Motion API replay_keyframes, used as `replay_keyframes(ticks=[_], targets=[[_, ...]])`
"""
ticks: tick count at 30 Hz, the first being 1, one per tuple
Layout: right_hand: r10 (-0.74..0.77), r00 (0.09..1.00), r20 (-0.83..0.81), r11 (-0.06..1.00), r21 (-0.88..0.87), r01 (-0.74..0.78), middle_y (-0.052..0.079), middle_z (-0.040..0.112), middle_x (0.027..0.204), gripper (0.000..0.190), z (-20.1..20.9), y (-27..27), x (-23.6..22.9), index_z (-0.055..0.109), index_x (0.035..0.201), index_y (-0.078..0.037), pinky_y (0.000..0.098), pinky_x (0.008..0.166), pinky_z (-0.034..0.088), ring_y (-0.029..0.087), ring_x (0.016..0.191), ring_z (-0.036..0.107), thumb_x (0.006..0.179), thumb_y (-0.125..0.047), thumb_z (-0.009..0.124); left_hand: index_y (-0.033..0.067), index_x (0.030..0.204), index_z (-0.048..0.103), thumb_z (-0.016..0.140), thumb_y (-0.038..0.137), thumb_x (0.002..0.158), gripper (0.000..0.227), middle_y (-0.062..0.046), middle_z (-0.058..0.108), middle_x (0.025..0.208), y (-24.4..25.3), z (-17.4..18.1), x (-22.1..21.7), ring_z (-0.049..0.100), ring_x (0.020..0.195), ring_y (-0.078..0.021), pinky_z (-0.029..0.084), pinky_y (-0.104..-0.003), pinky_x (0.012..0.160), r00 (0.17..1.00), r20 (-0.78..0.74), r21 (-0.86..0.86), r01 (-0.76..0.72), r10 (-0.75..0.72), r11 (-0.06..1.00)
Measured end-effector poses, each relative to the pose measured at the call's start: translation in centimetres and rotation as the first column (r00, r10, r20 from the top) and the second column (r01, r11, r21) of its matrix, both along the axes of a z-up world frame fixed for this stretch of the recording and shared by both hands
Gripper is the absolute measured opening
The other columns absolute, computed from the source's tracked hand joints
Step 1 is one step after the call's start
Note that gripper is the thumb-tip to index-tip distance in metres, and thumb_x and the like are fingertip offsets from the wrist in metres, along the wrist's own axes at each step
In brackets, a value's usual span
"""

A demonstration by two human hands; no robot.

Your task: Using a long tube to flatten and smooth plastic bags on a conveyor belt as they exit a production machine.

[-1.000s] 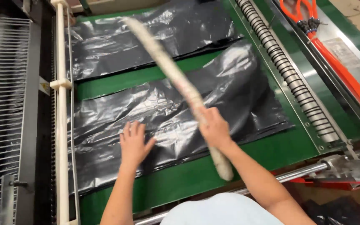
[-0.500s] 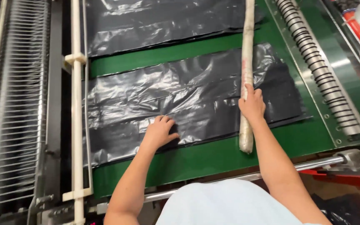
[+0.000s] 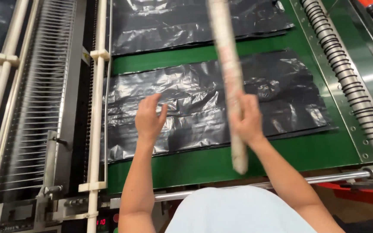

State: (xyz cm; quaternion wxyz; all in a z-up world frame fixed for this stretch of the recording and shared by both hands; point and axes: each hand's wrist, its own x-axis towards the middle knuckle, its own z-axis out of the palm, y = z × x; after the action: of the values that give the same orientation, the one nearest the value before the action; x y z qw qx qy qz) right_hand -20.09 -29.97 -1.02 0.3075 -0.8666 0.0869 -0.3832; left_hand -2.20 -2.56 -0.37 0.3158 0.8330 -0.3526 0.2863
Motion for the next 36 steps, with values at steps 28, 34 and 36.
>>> replay_keyframes(ticks=[28,34,36], targets=[[-0.456,0.805,-0.379,0.890,-0.203,0.408,0.007,0.047,0.109,0.064,-5.1,-10.6,0.4,0.049,0.141,-0.022,0.0493,0.070,0.058,0.033,0.098,0.061,0.079,-0.018,0.063,0.0231,0.147,0.045,0.068,0.054,0.085,0.072,-0.004,0.040,0.156,-3.2,-3.8,-1.9,0.031,0.148,-0.0324,0.041,-0.048,0.116,0.862,-0.476,0.757,0.301,0.174,0.580],[-0.446,0.742,-0.501,0.894,-0.209,0.396,0.007,0.046,0.108,0.064,-8.3,-12.4,0.3,0.047,0.142,-0.025,0.0456,0.068,0.059,0.031,0.097,0.061,0.080,-0.023,0.063,0.0304,0.144,0.048,0.063,0.057,0.088,0.064,0.004,0.037,0.159,-3.4,-3.6,-2.1,0.027,0.151,-0.0267,0.047,-0.055,0.108,0.812,-0.535,0.776,0.362,0.234,0.516],[-0.436,0.788,-0.434,0.900,-0.197,0.389,0.010,0.049,0.109,0.063,-7.7,-12.2,0.5,0.050,0.143,-0.020,0.0468,0.070,0.058,0.034,0.096,0.062,0.081,-0.020,0.063,0.0197,0.139,0.055,0.067,0.044,0.089,0.057,-0.007,0.051,0.146,-2.7,-2.5,-1.7,0.042,0.141,-0.0321,0.048,-0.051,0.106,0.845,-0.525,0.646,0.314,0.106,0.695]])
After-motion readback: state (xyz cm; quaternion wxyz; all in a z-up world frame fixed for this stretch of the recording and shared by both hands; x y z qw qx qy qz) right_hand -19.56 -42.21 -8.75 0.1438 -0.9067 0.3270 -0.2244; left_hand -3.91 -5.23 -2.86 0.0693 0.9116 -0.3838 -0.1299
